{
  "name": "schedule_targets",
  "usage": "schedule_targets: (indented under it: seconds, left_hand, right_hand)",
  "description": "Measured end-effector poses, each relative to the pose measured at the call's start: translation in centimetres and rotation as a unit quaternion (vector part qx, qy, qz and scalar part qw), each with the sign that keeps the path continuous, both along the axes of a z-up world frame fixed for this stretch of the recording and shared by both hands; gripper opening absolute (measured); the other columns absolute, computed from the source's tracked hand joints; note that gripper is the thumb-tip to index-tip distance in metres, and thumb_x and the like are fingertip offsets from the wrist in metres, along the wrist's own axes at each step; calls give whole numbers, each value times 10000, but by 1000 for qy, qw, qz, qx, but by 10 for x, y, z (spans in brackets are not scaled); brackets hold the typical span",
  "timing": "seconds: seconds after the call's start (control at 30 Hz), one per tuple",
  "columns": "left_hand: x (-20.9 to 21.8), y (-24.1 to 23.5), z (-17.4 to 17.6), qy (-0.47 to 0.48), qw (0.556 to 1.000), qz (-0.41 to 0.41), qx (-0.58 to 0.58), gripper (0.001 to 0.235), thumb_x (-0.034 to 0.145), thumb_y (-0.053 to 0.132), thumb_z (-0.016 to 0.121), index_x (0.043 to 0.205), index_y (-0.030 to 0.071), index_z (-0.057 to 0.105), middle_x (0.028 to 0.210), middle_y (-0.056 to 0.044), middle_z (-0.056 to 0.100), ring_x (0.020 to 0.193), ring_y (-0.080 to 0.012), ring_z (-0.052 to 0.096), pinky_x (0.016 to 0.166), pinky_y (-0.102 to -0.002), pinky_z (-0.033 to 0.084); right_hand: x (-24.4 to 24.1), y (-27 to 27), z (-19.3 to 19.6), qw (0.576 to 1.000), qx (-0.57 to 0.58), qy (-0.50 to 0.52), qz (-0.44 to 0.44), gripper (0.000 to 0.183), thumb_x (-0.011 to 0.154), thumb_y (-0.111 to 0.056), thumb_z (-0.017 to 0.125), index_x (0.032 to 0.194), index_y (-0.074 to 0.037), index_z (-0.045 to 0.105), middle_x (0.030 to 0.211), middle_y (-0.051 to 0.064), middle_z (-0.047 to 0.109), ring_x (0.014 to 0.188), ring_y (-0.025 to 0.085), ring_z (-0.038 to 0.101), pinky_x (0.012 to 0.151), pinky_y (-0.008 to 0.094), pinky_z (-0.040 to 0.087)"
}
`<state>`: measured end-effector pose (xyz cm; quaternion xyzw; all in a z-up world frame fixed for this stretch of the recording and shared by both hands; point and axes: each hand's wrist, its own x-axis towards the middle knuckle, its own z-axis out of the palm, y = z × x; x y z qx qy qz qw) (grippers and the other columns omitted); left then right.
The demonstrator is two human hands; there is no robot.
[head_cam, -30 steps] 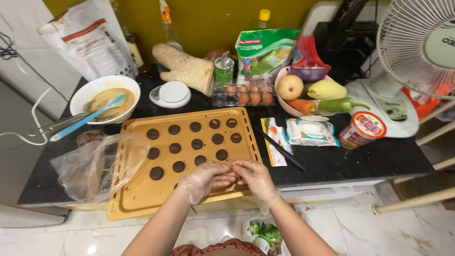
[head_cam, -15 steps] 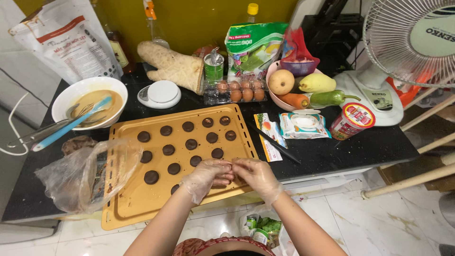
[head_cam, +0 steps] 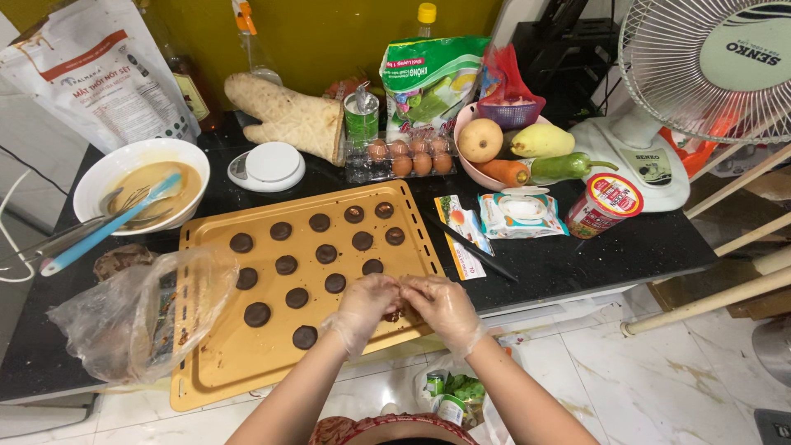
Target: The person places small dark round food items into the indentations of a yellow tray, then adds small crumbled pieces on top of each item. The person uses gloved hands to handle the food and a black tool to adjust the crumbles. The tray remains on the kitchen counter throughout.
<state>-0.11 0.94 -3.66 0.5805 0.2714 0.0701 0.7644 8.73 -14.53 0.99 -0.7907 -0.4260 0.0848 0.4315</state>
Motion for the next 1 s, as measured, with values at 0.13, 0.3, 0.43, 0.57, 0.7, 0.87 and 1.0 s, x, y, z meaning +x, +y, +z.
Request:
schedule_targets:
  seconds: [0.13, 0.3, 0.43, 0.57, 0.7, 0.87, 1.0]
  left_hand:
    - [-7, -5, 15, 20, 984, -53, 168, 139, 920, 90, 684, 974, 5, 590, 795, -81, 701, 698, -126, 612, 625, -279, 511]
    - [-5, -4, 20, 21, 973, -79, 218, 138, 914, 87, 677, 952, 11, 569, 793, -75, 714, 716, -105, 648, 648, -267, 538]
    - [-1, -3, 14, -48, 990, -90, 96, 68, 940, 30, 616, 992, 15, 575, 887, -92, 717, 795, -135, 689, 732, -274, 583]
    - [-4, 10, 8, -69, 990, -91, -81, 68, 966, 26, 605, 1014, 39, 558, 976, -132, 728, 892, -178, 738, 810, -294, 618]
    - [-2, 19, 5, -6, 993, -41, -107, 95, 977, 122, 586, 1041, 51, 589, 1038, -149, 765, 922, -199, 747, 793, -302, 608]
    - [-1, 19, 5, 34, 984, 4, -177, 190, 962, 184, 599, 1083, 39, 589, 1058, -154, 777, 929, -232, 755, 795, -337, 607]
    - [-5, 18, 7, 39, 981, 7, -189, 233, 965, 216, 591, 1121, 43, 595, 1099, -152, 763, 934, -210, 759, 813, -324, 612]
  right_hand:
    - [7, 1, -7, 998, -13, -7, 58, 224, 906, -175, 699, 1056, -23, 764, 1026, 159, 765, 912, 298, 754, 804, 351, 591]
    - [21, -2, -18, 988, -54, -82, 115, 199, 917, -142, 681, 1054, -13, 748, 1002, 178, 751, 890, 337, 732, 807, 374, 576]
    - [22, -1, -33, 997, 5, 19, 73, 195, 932, -133, 660, 1052, -9, 751, 973, 184, 760, 844, 341, 729, 764, 388, 587]
    - [23, -3, -39, 955, 27, 294, -4, 222, 995, -149, 594, 1058, -13, 757, 922, 172, 767, 790, 306, 699, 712, 390, 573]
    - [25, -5, -36, 1000, 15, 20, -13, 222, 1014, -134, 596, 1078, -10, 769, 1042, 128, 769, 957, 210, 724, 861, 308, 549]
    - [17, 2, -29, 994, 48, 101, -11, 186, 882, -141, 684, 1001, -21, 760, 1028, 131, 764, 949, 218, 739, 859, 309, 592]
    - [9, 1, -9, 994, -13, 79, -78, 215, 923, -212, 702, 1088, -86, 759, 1027, 89, 770, 916, 198, 777, 809, 310, 602]
